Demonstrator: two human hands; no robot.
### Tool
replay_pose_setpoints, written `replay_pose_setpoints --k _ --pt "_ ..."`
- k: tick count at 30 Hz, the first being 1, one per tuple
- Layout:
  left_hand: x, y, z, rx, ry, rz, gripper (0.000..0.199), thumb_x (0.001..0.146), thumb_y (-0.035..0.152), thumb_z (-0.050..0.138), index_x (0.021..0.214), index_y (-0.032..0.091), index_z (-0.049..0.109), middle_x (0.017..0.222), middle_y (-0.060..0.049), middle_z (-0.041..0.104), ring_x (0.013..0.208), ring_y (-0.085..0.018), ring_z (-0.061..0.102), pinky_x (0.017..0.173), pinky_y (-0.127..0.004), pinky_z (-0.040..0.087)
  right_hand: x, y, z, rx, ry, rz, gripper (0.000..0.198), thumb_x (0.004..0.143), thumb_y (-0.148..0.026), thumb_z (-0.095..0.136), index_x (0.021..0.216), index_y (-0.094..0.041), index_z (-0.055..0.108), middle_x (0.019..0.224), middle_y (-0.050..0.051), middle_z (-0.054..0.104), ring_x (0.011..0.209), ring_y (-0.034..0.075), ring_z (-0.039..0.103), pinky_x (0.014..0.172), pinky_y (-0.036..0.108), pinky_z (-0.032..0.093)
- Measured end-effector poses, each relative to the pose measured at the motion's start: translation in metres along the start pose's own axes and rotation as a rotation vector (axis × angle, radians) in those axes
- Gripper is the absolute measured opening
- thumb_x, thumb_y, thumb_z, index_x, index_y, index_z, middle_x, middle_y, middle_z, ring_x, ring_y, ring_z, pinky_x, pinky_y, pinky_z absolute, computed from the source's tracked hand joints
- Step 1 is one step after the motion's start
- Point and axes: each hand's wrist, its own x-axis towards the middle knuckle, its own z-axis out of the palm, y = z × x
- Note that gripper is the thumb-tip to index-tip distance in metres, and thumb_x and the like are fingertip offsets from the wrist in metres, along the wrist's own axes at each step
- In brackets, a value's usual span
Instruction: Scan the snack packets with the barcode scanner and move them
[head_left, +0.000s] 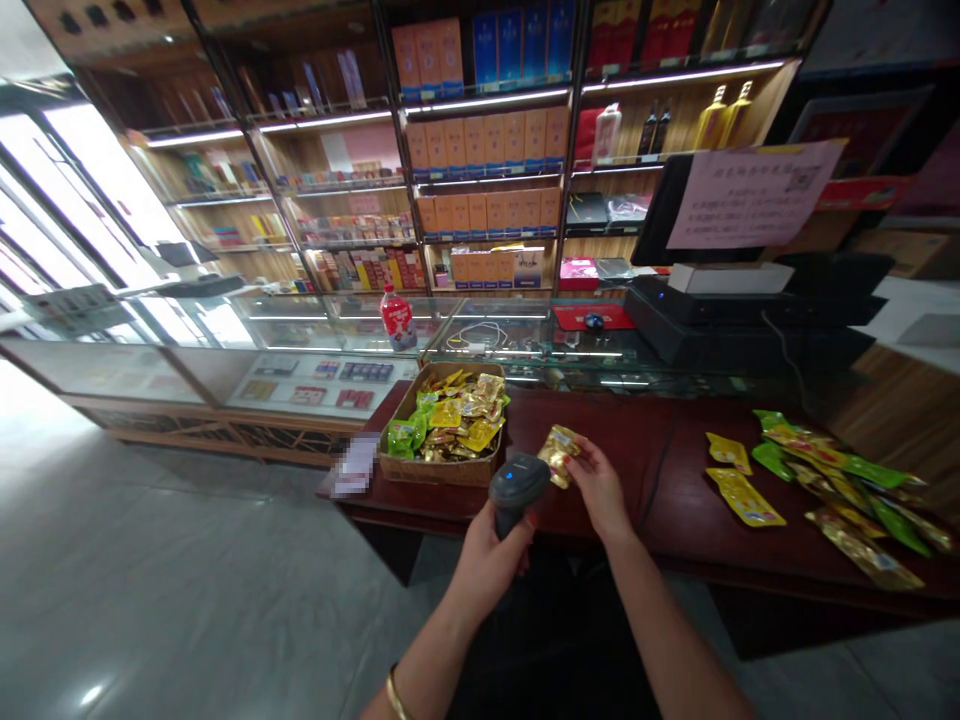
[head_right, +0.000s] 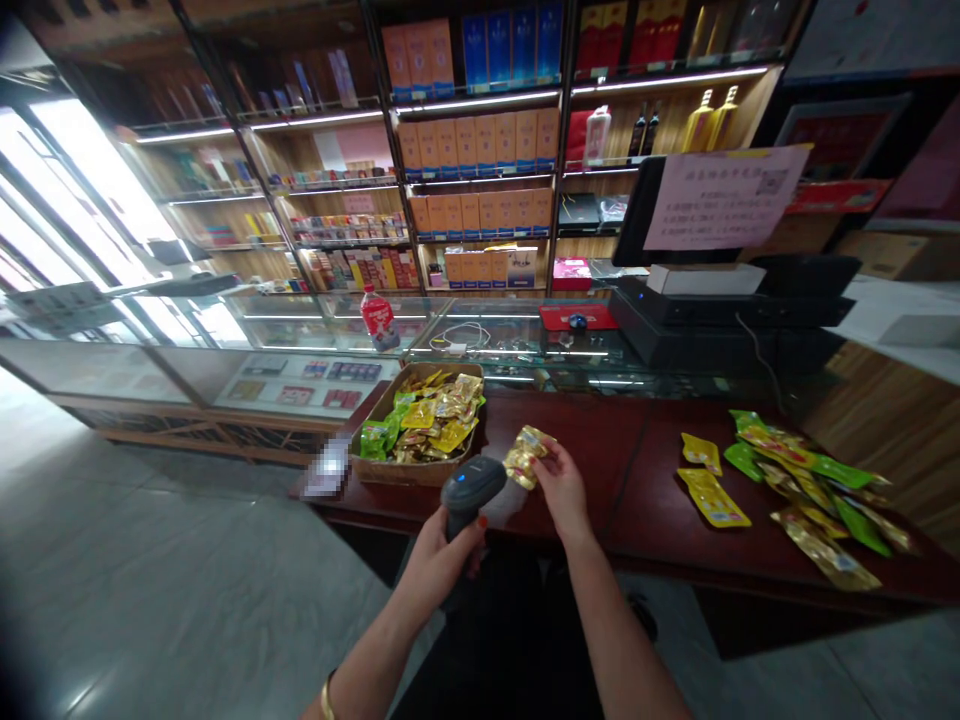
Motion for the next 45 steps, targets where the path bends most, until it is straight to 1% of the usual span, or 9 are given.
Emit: replay_pose_setpoints --k 5,9,14,20,24,28,33,39,45 --pt "-0.004 0.0 0.004 -0.085 0.037 0.048 0.034 0.076 0.044 0.072 0.087 0.017 0.054 0.059 0.004 0.058 0.041 -0.008 0.051 0.041 -0.019 0.041 0.021 -0.009 0.118 -0.086 -0.387 -0.053 0.052 0.073 -0.027 0.073 0.123 -0.025 0.061 0.119 0.006 0.07 0.089 0.019 0.071 0.079 0.036 0.061" --pt "-0.009 -0.008 0.004 -0.046 0.01 0.045 0.035 0.076 0.047 0.071 0.084 0.017 0.055 0.059 0.003 0.059 0.041 -0.009 0.051 0.039 -0.019 0.04 0.025 -0.012 0.147 -0.467 -0.456 -0.372 0.048 0.075 -0.016 0.068 0.122 -0.023 0.065 0.125 0.008 0.067 0.111 0.022 0.064 0.104 0.041 0.049" --pt "-0.004 -0.019 0.004 -0.007 0.012 -0.058 0.042 0.069 0.053 0.076 0.08 0.017 0.055 0.055 0.003 0.06 0.037 -0.01 0.05 0.035 -0.02 0.04 0.002 -0.015 0.079 -0.589 -0.25 -0.493 0.033 0.084 -0.018 0.059 0.114 -0.024 0.07 0.12 0.009 0.067 0.115 0.023 0.062 0.104 0.039 0.049" --pt "0.004 -0.011 0.016 0.008 -0.035 -0.05 0.041 0.071 0.052 0.076 0.073 0.017 0.056 0.049 0.003 0.058 0.037 -0.009 0.049 0.038 -0.019 0.04 -0.032 -0.015 -0.023 -0.583 0.025 -0.39 0.028 0.086 -0.021 0.051 0.105 -0.022 0.072 0.109 0.009 0.071 0.098 0.022 0.068 0.086 0.037 0.056" --pt "0.003 -0.007 0.016 0.01 -0.05 -0.021 0.038 0.073 0.05 0.073 0.072 0.017 0.055 0.049 0.003 0.056 0.038 -0.009 0.048 0.038 -0.019 0.039 -0.061 -0.013 -0.076 -0.6 0.182 -0.358 0.025 0.083 -0.023 0.046 0.085 -0.022 0.072 0.09 0.005 0.072 0.083 0.021 0.068 0.081 0.035 0.054" --pt "0.0 -0.008 0.011 0.014 -0.014 -0.025 0.036 0.073 0.048 0.073 0.072 0.017 0.056 0.05 0.003 0.057 0.038 -0.009 0.048 0.039 -0.02 0.039 -0.092 -0.002 -0.118 -0.672 0.333 -0.181 0.022 0.078 -0.029 0.047 0.07 -0.025 0.067 0.072 0.002 0.069 0.071 0.023 0.065 0.072 0.034 0.051" --pt "-0.003 -0.006 0.007 0.002 -0.009 -0.031 0.035 0.072 0.047 0.075 0.07 0.017 0.056 0.049 0.003 0.056 0.039 -0.01 0.049 0.039 -0.02 0.039 -0.112 0.006 -0.128 -0.873 0.233 0.041 0.032 0.083 -0.044 0.048 0.075 -0.027 0.074 0.08 0.004 0.076 0.078 0.028 0.07 0.076 0.037 0.052" --pt "-0.007 -0.004 0.005 -0.02 -0.007 -0.004 0.033 0.072 0.046 0.074 0.072 0.017 0.057 0.05 0.004 0.057 0.038 -0.009 0.049 0.039 -0.02 0.039 -0.11 0.013 -0.107 -1.21 0.156 -0.043 0.036 0.082 -0.059 0.057 0.073 -0.027 0.074 0.08 0.007 0.073 0.08 0.028 0.07 0.076 0.036 0.051" --pt "-0.009 -0.003 0.0 -0.004 0.007 -0.001 0.034 0.073 0.047 0.074 0.07 0.017 0.057 0.046 0.004 0.055 0.037 -0.009 0.048 0.04 -0.02 0.038 -0.118 0.007 -0.12 -0.714 0.26 0.089 0.042 0.081 -0.062 0.05 0.07 -0.025 0.067 0.076 0.005 0.074 0.079 0.027 0.07 0.078 0.037 0.053"
